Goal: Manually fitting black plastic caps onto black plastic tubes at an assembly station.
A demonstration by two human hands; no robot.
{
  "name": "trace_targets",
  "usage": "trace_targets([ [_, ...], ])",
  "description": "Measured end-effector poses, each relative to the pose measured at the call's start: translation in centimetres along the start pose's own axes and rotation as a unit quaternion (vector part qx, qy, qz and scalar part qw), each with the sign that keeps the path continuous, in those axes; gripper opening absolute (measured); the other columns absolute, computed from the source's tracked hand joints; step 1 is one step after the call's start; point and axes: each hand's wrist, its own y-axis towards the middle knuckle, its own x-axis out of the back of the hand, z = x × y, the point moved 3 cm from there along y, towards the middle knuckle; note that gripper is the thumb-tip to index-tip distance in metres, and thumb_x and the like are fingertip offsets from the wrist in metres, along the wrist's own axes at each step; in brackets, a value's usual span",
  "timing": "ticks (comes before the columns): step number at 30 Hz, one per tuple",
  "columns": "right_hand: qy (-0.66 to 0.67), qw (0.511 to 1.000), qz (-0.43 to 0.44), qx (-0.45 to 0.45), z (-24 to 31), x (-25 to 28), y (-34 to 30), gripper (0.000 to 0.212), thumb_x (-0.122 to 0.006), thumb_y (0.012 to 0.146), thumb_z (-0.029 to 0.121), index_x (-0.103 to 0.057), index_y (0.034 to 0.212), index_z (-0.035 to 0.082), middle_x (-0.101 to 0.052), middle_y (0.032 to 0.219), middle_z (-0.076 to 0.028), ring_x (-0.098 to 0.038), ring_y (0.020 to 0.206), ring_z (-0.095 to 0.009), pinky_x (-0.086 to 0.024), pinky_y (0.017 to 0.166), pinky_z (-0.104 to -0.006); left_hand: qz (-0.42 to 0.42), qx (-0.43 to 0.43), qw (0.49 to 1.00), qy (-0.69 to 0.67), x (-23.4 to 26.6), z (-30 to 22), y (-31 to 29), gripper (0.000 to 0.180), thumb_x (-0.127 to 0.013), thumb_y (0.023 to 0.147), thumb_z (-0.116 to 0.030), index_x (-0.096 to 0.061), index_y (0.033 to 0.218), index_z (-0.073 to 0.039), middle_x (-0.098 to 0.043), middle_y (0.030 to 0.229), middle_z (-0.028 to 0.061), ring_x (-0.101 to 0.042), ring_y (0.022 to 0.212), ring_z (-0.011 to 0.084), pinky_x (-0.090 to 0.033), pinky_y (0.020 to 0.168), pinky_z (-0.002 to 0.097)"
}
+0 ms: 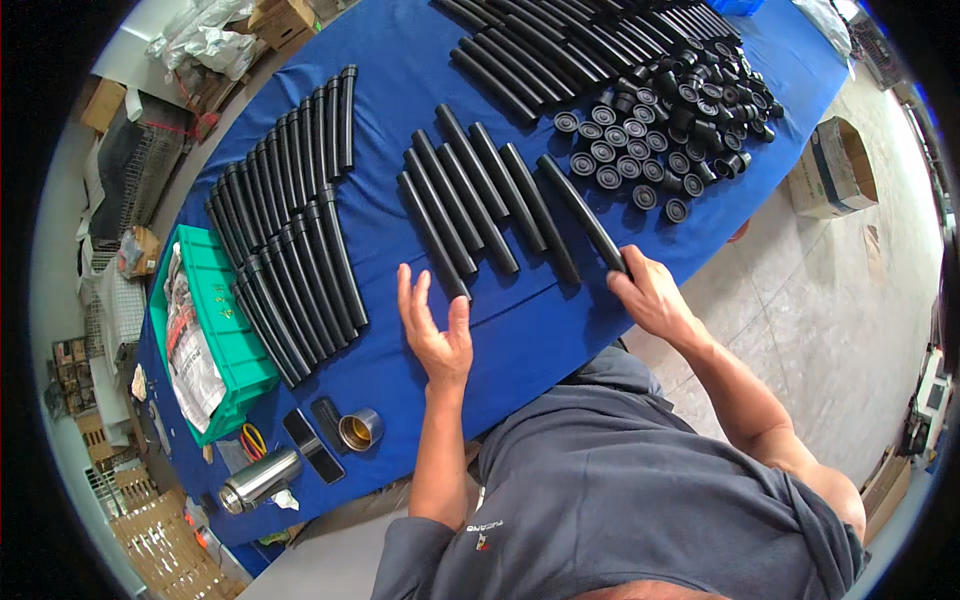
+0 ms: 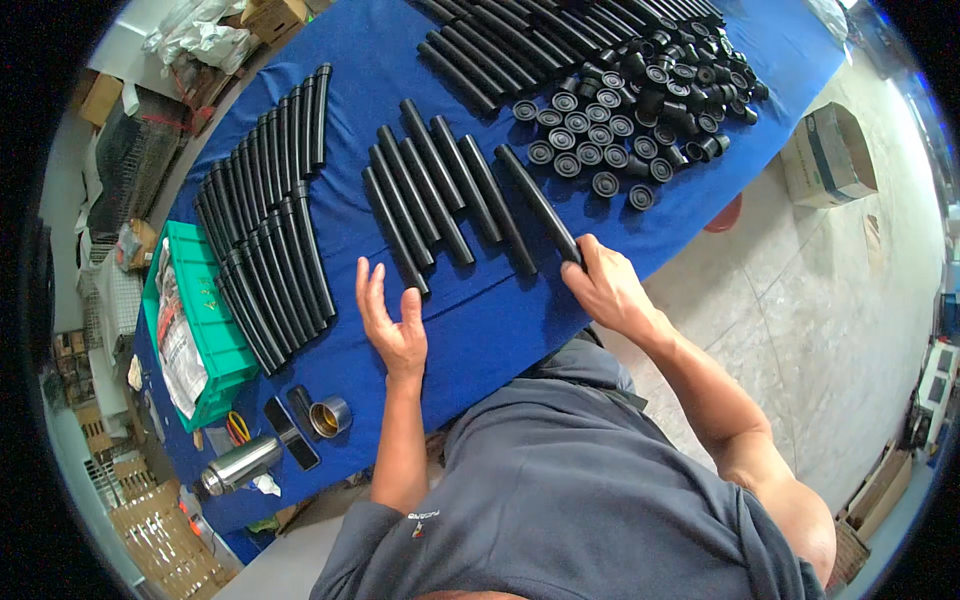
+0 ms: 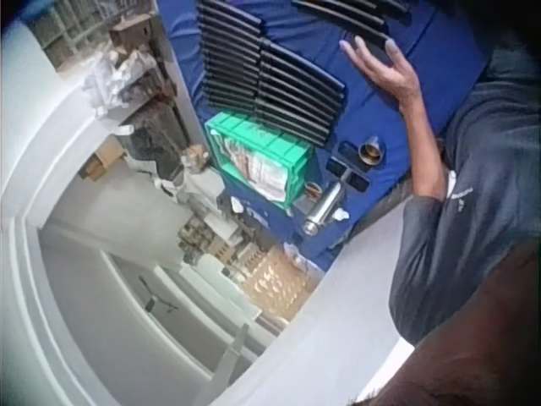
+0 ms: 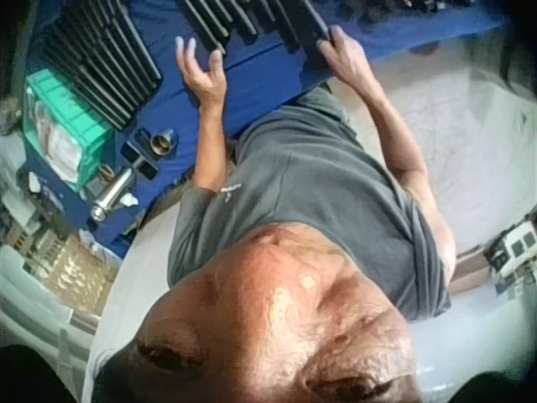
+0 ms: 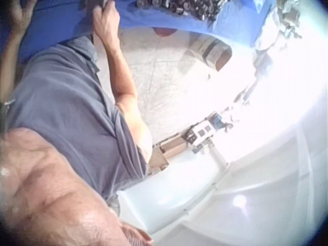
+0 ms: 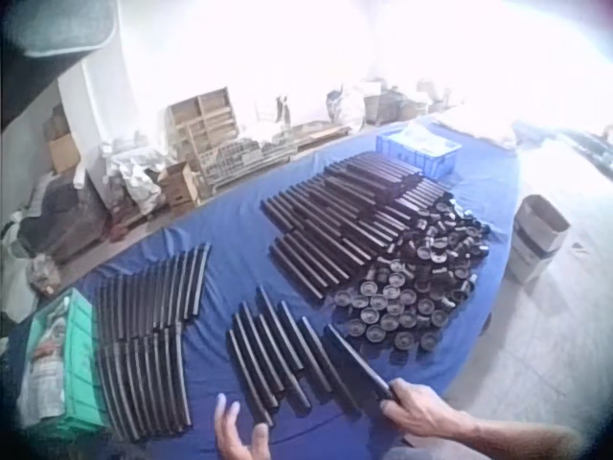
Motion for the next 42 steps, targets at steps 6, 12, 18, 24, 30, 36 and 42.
trace_targets([
  [6,0.098,0.994,-0.009,0.045,1.2,-0.4,-2.9,0.027,-0.065,0.094,0.024,-0.056,0.101,-0.001,-0.060,0.074,-0.022,-0.063,0.069,-0.036,-0.048,0.061,-0.0433,0.011,0.084,0.968,-0.236,1.0,-2.6,-1.2,0.034,-0.065,0.097,-0.014,-0.058,0.124,0.005,-0.064,0.123,0.0176,-0.063,0.112,0.0254,-0.051,0.097,0.0374],
  [12,0.117,0.945,0.114,0.282,5.9,-1.6,-2.3,0.038,-0.073,0.090,0.034,-0.063,0.108,0.001,-0.062,0.088,-0.016,-0.064,0.077,-0.034,-0.050,0.066,-0.0423,0.245,0.199,0.722,-0.615,-2.9,-7.4,0.0,0.067,-0.078,0.087,-0.027,-0.049,0.144,-0.007,-0.055,0.138,0.0222,-0.047,0.135,0.0352,-0.038,0.112,0.0504],
  [18,0.026,0.979,0.000,0.203,3.7,0.6,-1.8,0.047,-0.079,0.083,0.040,-0.064,0.109,0.003,-0.061,0.084,-0.013,-0.065,0.077,-0.030,-0.053,0.067,-0.0409,0.225,0.284,0.621,-0.695,-1.7,-2.9,-1.6,0.033,-0.074,0.089,-0.014,-0.062,0.120,-0.007,-0.055,0.137,0.0264,-0.052,0.131,0.0402,-0.045,0.110,0.0540],
  [24,-0.256,0.925,-0.240,0.144,-1.5,5.9,0.9,0.052,-0.076,0.083,0.015,-0.054,0.129,0.006,-0.056,0.111,-0.016,-0.062,0.095,-0.035,-0.054,0.078,-0.0427,0.144,0.313,0.609,-0.714,-1.3,0.0,-3.5,0.031,-0.073,0.088,-0.008,-0.063,0.117,-0.006,-0.057,0.135,0.0258,-0.052,0.130,0.0416,-0.046,0.110,0.0517],
  [30,-0.294,0.921,-0.234,0.098,-4.6,6.3,1.6,0.054,-0.075,0.085,0.016,-0.054,0.135,0.007,-0.054,0.117,-0.018,-0.062,0.098,-0.037,-0.055,0.081,-0.0430,0.153,0.310,0.606,-0.717,-1.7,0.1,-3.5,0.033,-0.073,0.088,-0.011,-0.063,0.119,-0.005,-0.057,0.136,0.0261,-0.052,0.130,0.0425,-0.046,0.110,0.0524],
  [36,-0.285,0.916,-0.264,0.099,-4.0,5.9,1.9,0.057,-0.075,0.086,0.017,-0.051,0.136,0.005,-0.054,0.115,-0.017,-0.062,0.097,-0.036,-0.054,0.080,-0.0433,0.133,0.315,0.597,-0.726,-1.3,0.2,-3.5,0.033,-0.073,0.088,-0.010,-0.063,0.119,-0.004,-0.057,0.135,0.0256,-0.052,0.131,0.0415,-0.047,0.110,0.0506],
  [42,-0.274,0.930,-0.233,0.076,-5.5,6.3,2.2,0.051,-0.074,0.086,0.016,-0.053,0.131,0.005,-0.057,0.113,-0.018,-0.063,0.099,-0.037,-0.053,0.082,-0.0439,0.131,0.321,0.585,-0.733,-1.6,0.1,-3.4,0.034,-0.072,0.089,-0.008,-0.062,0.121,-0.003,-0.057,0.135,0.0257,-0.052,0.130,0.0409,-0.046,0.110,0.0503],
])
